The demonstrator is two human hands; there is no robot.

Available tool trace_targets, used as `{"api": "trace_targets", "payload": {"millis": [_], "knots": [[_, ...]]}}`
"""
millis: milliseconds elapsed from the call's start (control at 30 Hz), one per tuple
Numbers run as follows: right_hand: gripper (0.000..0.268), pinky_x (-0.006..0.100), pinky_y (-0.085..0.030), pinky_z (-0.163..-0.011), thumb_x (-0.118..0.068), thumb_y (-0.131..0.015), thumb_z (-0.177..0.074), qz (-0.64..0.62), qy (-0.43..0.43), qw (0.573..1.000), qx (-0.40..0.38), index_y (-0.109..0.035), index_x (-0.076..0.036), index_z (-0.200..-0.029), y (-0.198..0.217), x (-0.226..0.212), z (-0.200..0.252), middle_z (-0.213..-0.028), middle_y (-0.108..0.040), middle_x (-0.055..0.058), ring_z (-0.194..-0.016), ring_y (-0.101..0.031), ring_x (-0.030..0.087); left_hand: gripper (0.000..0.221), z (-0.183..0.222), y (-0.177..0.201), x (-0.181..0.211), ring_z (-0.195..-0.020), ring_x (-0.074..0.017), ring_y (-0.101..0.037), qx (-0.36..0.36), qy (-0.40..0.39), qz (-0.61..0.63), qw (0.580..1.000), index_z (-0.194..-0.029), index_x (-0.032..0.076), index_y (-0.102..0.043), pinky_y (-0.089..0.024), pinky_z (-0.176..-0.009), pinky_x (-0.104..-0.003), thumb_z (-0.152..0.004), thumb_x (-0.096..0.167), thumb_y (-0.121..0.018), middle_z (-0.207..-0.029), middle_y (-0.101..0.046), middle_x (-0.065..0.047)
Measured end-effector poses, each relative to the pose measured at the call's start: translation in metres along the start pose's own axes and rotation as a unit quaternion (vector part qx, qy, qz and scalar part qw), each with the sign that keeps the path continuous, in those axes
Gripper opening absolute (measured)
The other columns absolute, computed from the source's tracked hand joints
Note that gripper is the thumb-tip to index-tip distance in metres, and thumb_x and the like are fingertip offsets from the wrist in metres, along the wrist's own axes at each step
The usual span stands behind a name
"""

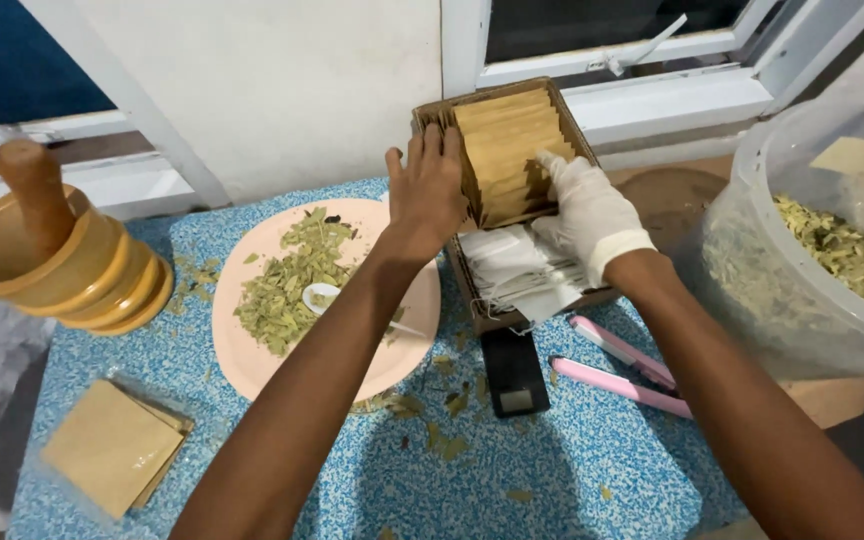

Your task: Filling small paper bags with loose tea leaves using a spoon and sealing them with a handheld heat sealer.

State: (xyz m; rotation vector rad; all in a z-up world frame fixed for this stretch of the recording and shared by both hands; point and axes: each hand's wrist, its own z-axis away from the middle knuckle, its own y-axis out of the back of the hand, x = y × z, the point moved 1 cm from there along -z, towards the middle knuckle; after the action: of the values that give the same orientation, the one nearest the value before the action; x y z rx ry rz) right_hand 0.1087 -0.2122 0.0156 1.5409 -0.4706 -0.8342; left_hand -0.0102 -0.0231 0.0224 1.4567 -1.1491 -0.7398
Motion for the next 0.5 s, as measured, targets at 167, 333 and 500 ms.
{"api": "trace_targets", "payload": {"millis": [167,333,500], "knots": [[0.066,0.057,-0.059,-0.108,-0.024,-0.079,-0.100,-0.071,-0.026,0.997,0.032,-0.055,-0.030,-0.161,0.033,-0.008,0.034,-0.126,-0.067,0.008,-0.128,-0.068,0.033,0.072,0.043,0.039,0.004,-0.156,-0.0441,-0.039,0.047,-0.051,0.159,0.985,-0.162,-0.002,-0.044,-0.027,-0.120,-0.060,-0.101,0.012,-0.081,-0.165,-0.043,-0.032],[0.030,0.057,-0.060,-0.106,-0.037,-0.077,-0.099,-0.065,-0.051,0.997,0.001,-0.075,-0.032,-0.129,0.033,-0.004,0.064,-0.121,-0.074,0.001,-0.125,-0.072,0.031,0.021,0.072,0.009,0.006,-0.122,-0.0320,-0.054,0.091,-0.129,0.182,0.971,-0.119,0.011,-0.066,-0.038,-0.102,-0.052,-0.104,0.025,-0.071,-0.125,-0.057,-0.012],[0.019,0.053,-0.064,-0.095,-0.032,-0.083,-0.093,-0.117,0.017,0.993,0.027,-0.082,-0.027,-0.111,0.022,-0.018,0.088,-0.112,-0.079,0.004,-0.112,-0.078,0.031,0.014,0.079,-0.024,0.016,-0.086,-0.0265,-0.054,0.376,-0.283,0.074,0.879,-0.084,0.011,-0.063,-0.042,-0.076,-0.043,-0.096,0.011,-0.070,-0.094,-0.059,-0.008]]}}
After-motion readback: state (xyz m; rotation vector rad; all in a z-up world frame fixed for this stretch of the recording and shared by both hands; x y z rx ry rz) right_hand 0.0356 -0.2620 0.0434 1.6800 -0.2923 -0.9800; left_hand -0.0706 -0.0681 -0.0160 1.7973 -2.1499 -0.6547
